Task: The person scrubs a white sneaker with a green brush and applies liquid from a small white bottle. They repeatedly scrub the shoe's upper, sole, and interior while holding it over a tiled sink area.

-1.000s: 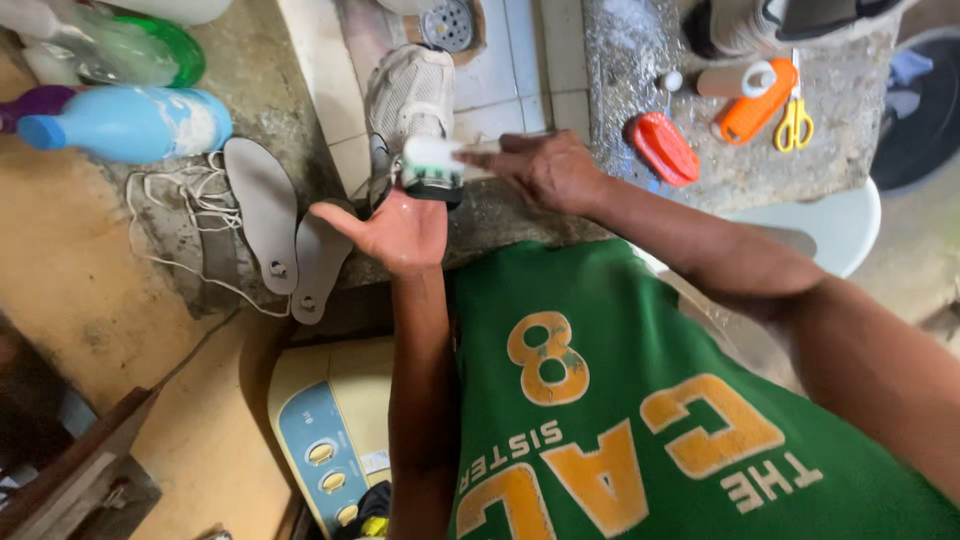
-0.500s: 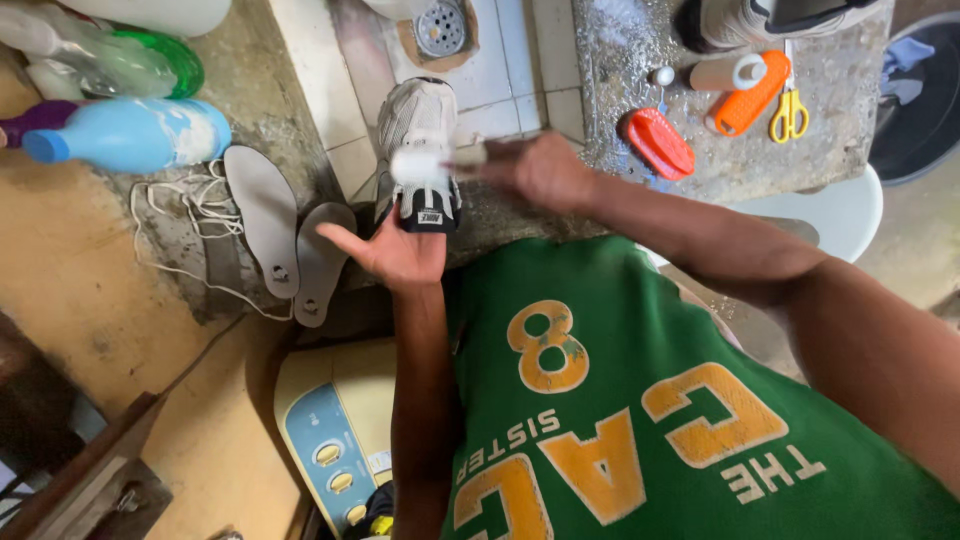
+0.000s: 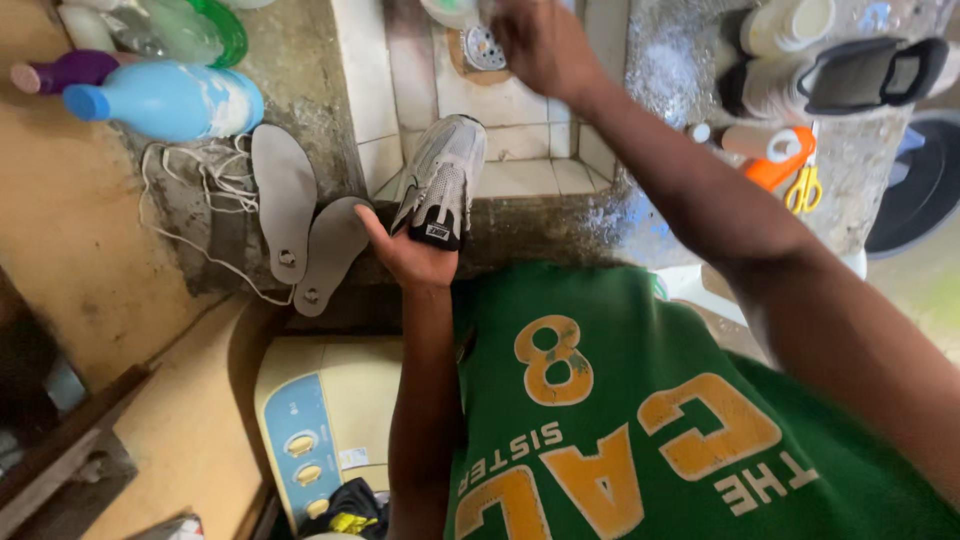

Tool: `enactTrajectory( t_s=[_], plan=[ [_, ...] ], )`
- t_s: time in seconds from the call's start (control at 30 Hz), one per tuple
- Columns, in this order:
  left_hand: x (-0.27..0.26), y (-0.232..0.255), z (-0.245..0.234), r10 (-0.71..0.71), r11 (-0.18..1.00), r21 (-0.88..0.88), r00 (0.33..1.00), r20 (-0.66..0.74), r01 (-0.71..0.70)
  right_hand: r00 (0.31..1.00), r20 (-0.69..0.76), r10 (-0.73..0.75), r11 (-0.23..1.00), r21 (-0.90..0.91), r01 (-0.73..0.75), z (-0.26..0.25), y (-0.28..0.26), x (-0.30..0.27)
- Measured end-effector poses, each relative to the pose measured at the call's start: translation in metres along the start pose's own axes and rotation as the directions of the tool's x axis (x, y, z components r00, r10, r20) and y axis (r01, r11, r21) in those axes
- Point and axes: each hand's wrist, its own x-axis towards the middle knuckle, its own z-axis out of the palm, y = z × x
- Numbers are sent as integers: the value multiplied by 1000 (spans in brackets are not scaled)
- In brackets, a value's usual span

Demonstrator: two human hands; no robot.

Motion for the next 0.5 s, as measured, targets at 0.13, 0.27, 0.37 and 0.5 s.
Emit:
enactTrajectory(
  t_s=[0.13, 0.27, 0.37, 0.5],
  plan=[
    [0, 1, -3, 70, 997, -16, 996, -46, -71, 900, 366, -238, 951, 274, 140, -46, -119, -67],
    [-7, -8, 2, 47, 998, 24, 993, 111, -50, 741, 650, 169, 972, -235, -16, -64, -135, -70],
    [-13, -11, -1, 20, 999, -30, 996, 88, -18, 927, 362, 100, 972, -236, -12, -75, -118, -79],
    [-6, -5, -9, -66, 998, 30, 991, 119, 63, 892, 440, 105, 968, -250, 10, -74, -114, -112]
  ],
)
